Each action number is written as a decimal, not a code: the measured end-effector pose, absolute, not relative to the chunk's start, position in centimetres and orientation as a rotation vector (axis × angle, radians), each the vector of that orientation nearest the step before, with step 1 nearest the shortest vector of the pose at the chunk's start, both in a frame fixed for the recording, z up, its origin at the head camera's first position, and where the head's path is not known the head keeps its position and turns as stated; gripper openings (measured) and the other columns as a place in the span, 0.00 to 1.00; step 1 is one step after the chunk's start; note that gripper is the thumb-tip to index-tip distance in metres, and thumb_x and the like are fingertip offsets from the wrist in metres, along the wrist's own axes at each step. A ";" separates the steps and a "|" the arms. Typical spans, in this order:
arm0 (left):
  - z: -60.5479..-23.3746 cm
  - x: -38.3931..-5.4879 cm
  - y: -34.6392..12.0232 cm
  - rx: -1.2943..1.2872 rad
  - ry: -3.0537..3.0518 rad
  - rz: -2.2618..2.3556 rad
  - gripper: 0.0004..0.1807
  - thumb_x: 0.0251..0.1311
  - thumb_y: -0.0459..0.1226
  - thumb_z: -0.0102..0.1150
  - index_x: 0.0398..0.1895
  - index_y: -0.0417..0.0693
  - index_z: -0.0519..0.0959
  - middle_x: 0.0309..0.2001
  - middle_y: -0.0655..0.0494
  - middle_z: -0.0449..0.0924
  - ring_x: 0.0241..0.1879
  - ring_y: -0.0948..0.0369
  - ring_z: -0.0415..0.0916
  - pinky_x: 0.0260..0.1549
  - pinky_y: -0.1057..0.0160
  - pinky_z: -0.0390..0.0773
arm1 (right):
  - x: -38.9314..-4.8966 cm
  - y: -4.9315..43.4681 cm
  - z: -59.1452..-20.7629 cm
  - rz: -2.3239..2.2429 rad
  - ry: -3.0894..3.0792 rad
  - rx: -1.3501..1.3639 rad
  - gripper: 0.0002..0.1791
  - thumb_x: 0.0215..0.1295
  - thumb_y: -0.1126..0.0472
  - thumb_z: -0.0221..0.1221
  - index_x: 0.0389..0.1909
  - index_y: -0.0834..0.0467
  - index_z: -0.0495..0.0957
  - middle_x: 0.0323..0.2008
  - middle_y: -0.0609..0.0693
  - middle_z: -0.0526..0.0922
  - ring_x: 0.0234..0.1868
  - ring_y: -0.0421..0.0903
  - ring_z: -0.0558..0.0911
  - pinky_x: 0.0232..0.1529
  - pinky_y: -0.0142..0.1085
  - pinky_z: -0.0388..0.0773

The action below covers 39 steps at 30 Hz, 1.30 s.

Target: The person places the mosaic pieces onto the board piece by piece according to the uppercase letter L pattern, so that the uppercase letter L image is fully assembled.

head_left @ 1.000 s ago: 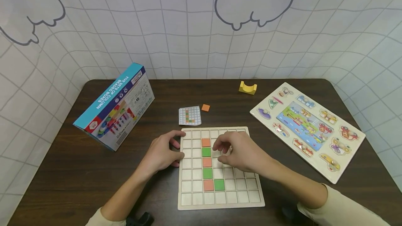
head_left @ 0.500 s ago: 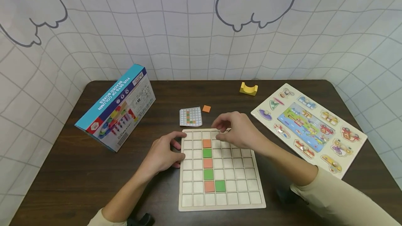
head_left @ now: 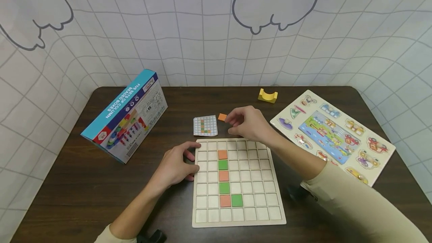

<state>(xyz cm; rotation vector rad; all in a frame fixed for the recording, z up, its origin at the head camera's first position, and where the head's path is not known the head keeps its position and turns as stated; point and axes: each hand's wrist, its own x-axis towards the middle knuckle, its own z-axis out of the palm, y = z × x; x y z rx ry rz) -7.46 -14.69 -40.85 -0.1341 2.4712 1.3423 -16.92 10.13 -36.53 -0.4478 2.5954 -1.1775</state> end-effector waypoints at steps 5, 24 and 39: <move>-40.9 -7.5 -14.6 -0.139 2.468 1.339 0.35 0.50 0.23 0.71 0.64 0.53 0.79 0.41 0.45 0.77 0.18 0.59 0.82 0.19 0.61 0.88 | -18.0 9.8 -36.7 -1.180 2.581 -0.403 0.14 0.58 0.67 0.72 0.45 0.60 0.87 0.38 0.51 0.86 0.41 0.46 0.83 0.46 0.38 0.81; -40.6 -7.6 -14.7 -0.142 2.463 1.333 0.35 0.51 0.24 0.71 0.64 0.53 0.79 0.42 0.45 0.77 0.18 0.58 0.82 0.19 0.61 0.88 | -22.0 8.4 -37.9 -1.218 2.534 -0.219 0.16 0.57 0.68 0.72 0.47 0.59 0.88 0.40 0.51 0.85 0.45 0.49 0.81 0.39 0.34 0.80; -40.8 -7.6 -14.7 -0.163 2.459 1.330 0.35 0.51 0.24 0.72 0.64 0.53 0.79 0.41 0.46 0.77 0.18 0.58 0.82 0.19 0.61 0.88 | -23.4 7.6 -39.0 -1.150 2.504 -0.212 0.17 0.55 0.69 0.74 0.47 0.60 0.89 0.43 0.53 0.83 0.46 0.49 0.79 0.39 0.33 0.81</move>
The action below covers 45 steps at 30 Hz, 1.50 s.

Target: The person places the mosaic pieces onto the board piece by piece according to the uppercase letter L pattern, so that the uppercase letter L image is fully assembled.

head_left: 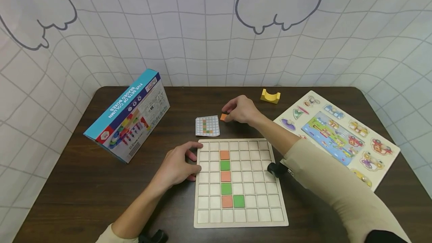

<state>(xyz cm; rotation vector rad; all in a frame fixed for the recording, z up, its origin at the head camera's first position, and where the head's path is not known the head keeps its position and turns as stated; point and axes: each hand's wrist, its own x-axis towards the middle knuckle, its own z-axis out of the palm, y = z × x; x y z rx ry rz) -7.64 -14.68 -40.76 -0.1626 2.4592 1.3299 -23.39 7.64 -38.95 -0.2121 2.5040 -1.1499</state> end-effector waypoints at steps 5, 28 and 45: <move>-40.8 -7.7 -14.8 -0.161 2.461 1.334 0.35 0.51 0.24 0.72 0.64 0.54 0.80 0.41 0.46 0.78 0.18 0.58 0.82 0.19 0.61 0.88 | -23.6 7.3 -39.2 -1.088 2.533 -0.237 0.16 0.55 0.66 0.75 0.46 0.59 0.88 0.41 0.51 0.82 0.45 0.48 0.78 0.41 0.35 0.79; -40.8 -7.7 -14.7 -0.157 2.460 1.334 0.35 0.51 0.24 0.72 0.64 0.55 0.80 0.41 0.46 0.78 0.18 0.59 0.82 0.19 0.61 0.88 | -23.7 5.7 -39.5 -0.926 2.665 -0.248 0.07 0.55 0.66 0.74 0.36 0.56 0.89 0.33 0.49 0.83 0.38 0.47 0.78 0.35 0.34 0.78; -40.9 -7.7 -14.8 -0.153 2.474 1.326 0.35 0.50 0.25 0.71 0.64 0.55 0.80 0.40 0.47 0.78 0.17 0.59 0.82 0.19 0.62 0.87 | -23.2 6.0 -39.3 -0.916 2.678 -0.270 0.05 0.57 0.66 0.73 0.34 0.56 0.88 0.31 0.50 0.84 0.35 0.47 0.79 0.32 0.35 0.79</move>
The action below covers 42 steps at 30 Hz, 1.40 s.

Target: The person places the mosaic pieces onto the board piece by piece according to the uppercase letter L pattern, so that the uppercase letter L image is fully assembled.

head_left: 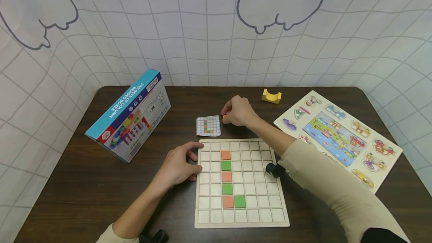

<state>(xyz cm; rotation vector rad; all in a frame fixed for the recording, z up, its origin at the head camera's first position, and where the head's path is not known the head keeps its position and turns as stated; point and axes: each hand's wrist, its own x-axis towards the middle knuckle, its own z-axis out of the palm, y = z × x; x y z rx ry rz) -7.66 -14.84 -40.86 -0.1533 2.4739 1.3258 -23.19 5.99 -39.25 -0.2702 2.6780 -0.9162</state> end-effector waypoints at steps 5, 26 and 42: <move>-40.9 -7.7 -14.8 -0.160 2.479 1.320 0.35 0.50 0.25 0.71 0.64 0.55 0.80 0.40 0.47 0.78 0.17 0.59 0.82 0.19 0.62 0.87 | -23.1 6.4 -39.2 -0.937 2.670 -0.290 0.05 0.57 0.66 0.73 0.35 0.56 0.89 0.32 0.50 0.85 0.36 0.48 0.79 0.33 0.36 0.80; -40.8 -7.5 -14.7 -0.146 2.476 1.306 0.34 0.51 0.25 0.72 0.64 0.54 0.80 0.41 0.47 0.78 0.18 0.59 0.82 0.19 0.62 0.87 | -21.4 8.9 -38.6 -0.950 2.642 -0.371 0.08 0.54 0.65 0.74 0.36 0.54 0.90 0.34 0.48 0.86 0.41 0.47 0.80 0.39 0.37 0.81; -40.8 -7.5 -14.8 -0.130 2.478 1.315 0.34 0.52 0.25 0.72 0.64 0.54 0.80 0.41 0.46 0.78 0.18 0.59 0.82 0.19 0.62 0.87 | -19.3 10.6 -38.2 -0.999 2.643 -0.469 0.08 0.53 0.65 0.73 0.36 0.54 0.89 0.33 0.47 0.87 0.39 0.45 0.82 0.42 0.37 0.83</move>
